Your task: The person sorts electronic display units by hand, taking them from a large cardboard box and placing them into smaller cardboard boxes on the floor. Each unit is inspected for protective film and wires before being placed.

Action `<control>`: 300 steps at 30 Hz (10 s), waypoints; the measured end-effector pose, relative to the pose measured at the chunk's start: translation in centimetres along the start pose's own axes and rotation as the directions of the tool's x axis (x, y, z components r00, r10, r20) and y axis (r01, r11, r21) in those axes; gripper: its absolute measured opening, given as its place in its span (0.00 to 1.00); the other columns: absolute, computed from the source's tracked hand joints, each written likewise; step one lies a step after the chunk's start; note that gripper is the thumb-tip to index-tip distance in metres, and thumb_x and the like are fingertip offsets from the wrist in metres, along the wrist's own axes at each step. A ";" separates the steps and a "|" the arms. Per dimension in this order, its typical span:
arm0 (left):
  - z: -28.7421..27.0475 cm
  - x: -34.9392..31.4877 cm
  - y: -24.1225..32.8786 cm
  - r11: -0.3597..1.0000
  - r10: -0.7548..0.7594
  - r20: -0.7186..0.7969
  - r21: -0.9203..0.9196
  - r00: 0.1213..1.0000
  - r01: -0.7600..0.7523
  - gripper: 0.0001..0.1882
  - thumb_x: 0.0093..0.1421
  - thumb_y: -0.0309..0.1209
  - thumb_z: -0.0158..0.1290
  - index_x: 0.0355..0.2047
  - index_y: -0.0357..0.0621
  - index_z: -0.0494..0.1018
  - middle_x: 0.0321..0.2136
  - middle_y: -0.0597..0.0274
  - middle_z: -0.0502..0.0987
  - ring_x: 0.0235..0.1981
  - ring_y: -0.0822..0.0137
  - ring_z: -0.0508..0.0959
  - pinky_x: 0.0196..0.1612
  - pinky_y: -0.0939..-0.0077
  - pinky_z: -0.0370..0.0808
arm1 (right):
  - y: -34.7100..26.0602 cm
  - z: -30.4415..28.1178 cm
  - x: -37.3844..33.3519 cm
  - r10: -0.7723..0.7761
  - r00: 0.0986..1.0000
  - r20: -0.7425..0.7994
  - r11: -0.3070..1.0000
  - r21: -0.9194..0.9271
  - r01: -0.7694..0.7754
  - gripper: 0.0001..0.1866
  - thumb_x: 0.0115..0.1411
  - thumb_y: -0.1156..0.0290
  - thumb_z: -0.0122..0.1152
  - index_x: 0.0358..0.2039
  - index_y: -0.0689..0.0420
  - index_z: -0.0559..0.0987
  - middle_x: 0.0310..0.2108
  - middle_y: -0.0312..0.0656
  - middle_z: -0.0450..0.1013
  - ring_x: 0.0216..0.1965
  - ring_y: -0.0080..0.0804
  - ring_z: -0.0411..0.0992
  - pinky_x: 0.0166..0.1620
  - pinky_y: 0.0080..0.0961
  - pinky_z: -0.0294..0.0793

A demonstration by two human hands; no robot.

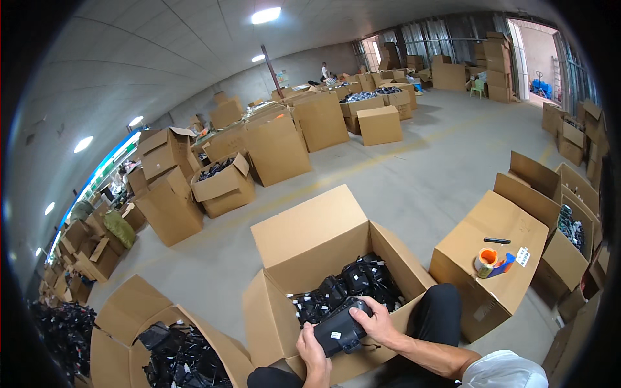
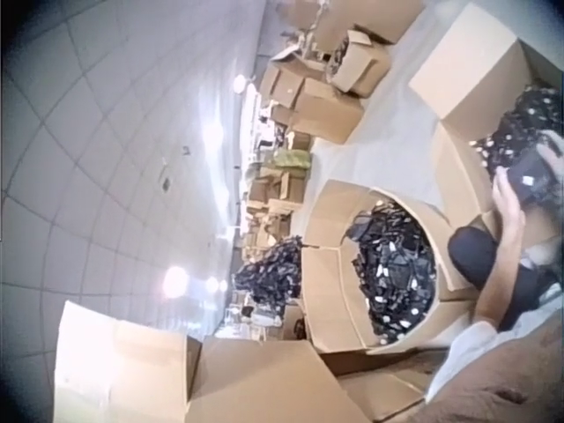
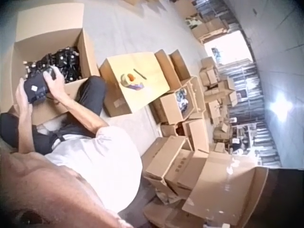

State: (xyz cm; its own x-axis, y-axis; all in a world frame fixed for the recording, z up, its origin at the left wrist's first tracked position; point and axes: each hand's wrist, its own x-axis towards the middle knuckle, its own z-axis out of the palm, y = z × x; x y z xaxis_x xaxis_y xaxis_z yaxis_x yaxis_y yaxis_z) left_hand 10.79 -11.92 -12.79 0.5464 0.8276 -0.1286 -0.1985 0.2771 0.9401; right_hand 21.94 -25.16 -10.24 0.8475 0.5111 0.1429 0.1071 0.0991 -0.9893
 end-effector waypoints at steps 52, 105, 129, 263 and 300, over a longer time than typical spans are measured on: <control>-6.2 30.5 -22.6 0.813 -0.582 0.032 -0.002 0.813 0.582 0.26 0.61 0.38 0.63 0.55 0.39 0.70 0.48 0.56 0.77 0.47 0.56 0.80 0.52 0.53 0.78 | 31.6 2.6 24.7 0.327 0.730 0.600 0.144 -0.795 0.589 0.51 0.59 0.44 0.62 0.68 0.70 0.55 0.69 0.70 0.46 0.30 0.50 0.81 0.34 0.38 0.82; -41.6 -10.1 18.3 -0.178 0.340 -0.632 0.683 0.696 0.708 0.28 0.53 0.52 0.64 0.34 0.33 0.81 0.35 0.41 0.82 0.39 0.45 0.83 0.43 0.56 0.79 | 11.3 -9.0 20.9 0.340 0.570 0.748 0.313 -0.662 0.681 0.25 0.49 0.71 0.67 0.48 0.67 0.78 0.51 0.59 0.74 0.55 0.55 0.70 0.60 0.40 0.69; -35.7 -14.0 28.1 0.739 0.631 -0.429 0.587 0.646 -0.332 0.13 0.72 0.36 0.48 0.30 0.45 0.66 0.18 0.73 0.61 0.16 0.80 0.63 0.19 0.83 0.65 | 3.2 -6.9 17.4 0.460 0.586 0.667 0.401 -0.745 0.534 0.12 0.53 0.72 0.63 0.33 0.66 0.74 0.30 0.59 0.73 0.33 0.54 0.75 0.37 0.44 0.71; -9.4 16.5 11.1 0.744 0.273 0.266 0.550 0.925 -0.378 0.21 0.66 0.39 0.55 0.47 0.29 0.76 0.39 0.49 0.82 0.42 0.60 0.82 0.48 0.68 0.78 | 17.1 1.4 22.5 0.156 0.364 0.918 0.191 -0.389 0.901 0.23 0.48 0.63 0.71 0.43 0.61 0.78 0.49 0.50 0.73 0.56 0.49 0.68 0.62 0.41 0.64; -30.6 -10.9 31.8 0.830 0.558 -0.472 0.312 0.683 -0.462 0.28 0.61 0.38 0.62 0.56 0.33 0.71 0.50 0.53 0.78 0.49 0.61 0.78 0.55 0.66 0.75 | -0.7 7.2 9.4 -0.007 0.183 0.983 0.652 -0.135 0.746 0.25 0.60 0.61 0.65 0.51 0.66 0.77 0.47 0.57 0.76 0.50 0.53 0.75 0.54 0.40 0.74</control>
State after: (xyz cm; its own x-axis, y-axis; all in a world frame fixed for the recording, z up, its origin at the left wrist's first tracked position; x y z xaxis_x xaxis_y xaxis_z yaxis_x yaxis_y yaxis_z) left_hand -26.41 2.82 8.83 -0.1212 0.9501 0.2874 -0.1634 -0.3047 0.9383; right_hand 26.04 -14.26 -8.02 -0.3563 0.9323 0.0620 0.7722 0.3312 -0.5422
